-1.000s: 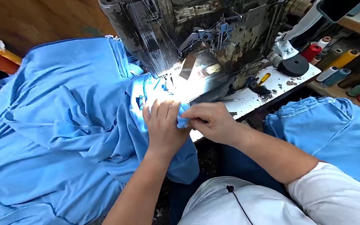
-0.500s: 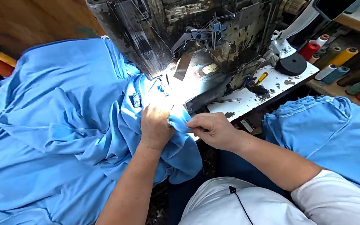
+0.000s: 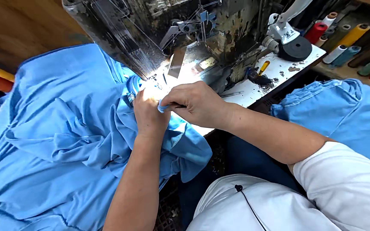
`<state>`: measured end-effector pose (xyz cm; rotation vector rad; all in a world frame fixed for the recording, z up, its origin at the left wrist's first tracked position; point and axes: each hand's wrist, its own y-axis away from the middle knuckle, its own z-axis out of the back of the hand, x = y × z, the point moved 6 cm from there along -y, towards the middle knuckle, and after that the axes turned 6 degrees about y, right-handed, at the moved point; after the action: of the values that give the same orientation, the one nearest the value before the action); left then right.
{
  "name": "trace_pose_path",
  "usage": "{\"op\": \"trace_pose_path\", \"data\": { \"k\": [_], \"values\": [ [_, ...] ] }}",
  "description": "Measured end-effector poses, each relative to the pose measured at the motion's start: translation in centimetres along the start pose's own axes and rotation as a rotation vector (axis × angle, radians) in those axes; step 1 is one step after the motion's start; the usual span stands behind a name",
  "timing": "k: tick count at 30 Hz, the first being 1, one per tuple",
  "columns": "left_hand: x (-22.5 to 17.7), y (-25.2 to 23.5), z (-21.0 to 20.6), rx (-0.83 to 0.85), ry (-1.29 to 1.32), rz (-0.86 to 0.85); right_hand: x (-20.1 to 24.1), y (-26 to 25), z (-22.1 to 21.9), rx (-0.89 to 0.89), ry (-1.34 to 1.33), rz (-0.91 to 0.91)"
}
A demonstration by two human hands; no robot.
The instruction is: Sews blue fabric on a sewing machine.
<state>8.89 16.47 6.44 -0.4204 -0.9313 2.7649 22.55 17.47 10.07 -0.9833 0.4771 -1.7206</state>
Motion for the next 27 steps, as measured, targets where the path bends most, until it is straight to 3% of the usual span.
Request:
{"op": "trace_pose_path", "data": {
  "k": [4, 8, 16, 27],
  "values": [
    [0.4, -0.1, 0.1, 0.171, -0.052, -0.181, -0.1, 2.6, -0.2, 0.083, 0.035, -0.030],
    [-1.5, 1.8, 0.2, 0.319, -0.121, -0.074, -0.3, 6.1, -1.1, 0.169, 0.057, -0.053],
    [-1.3, 5.8, -0.5, 0.194, -0.105, -0.042, -1.3, 8.1, -1.9, 0.150, 0.023, -0.114],
    [-1.0, 5.2, 0.0, 0.148, -0.055, -0.059, -0.4, 7.8, -1.9, 0.112, 0.066, -0.102]
  ]
}}
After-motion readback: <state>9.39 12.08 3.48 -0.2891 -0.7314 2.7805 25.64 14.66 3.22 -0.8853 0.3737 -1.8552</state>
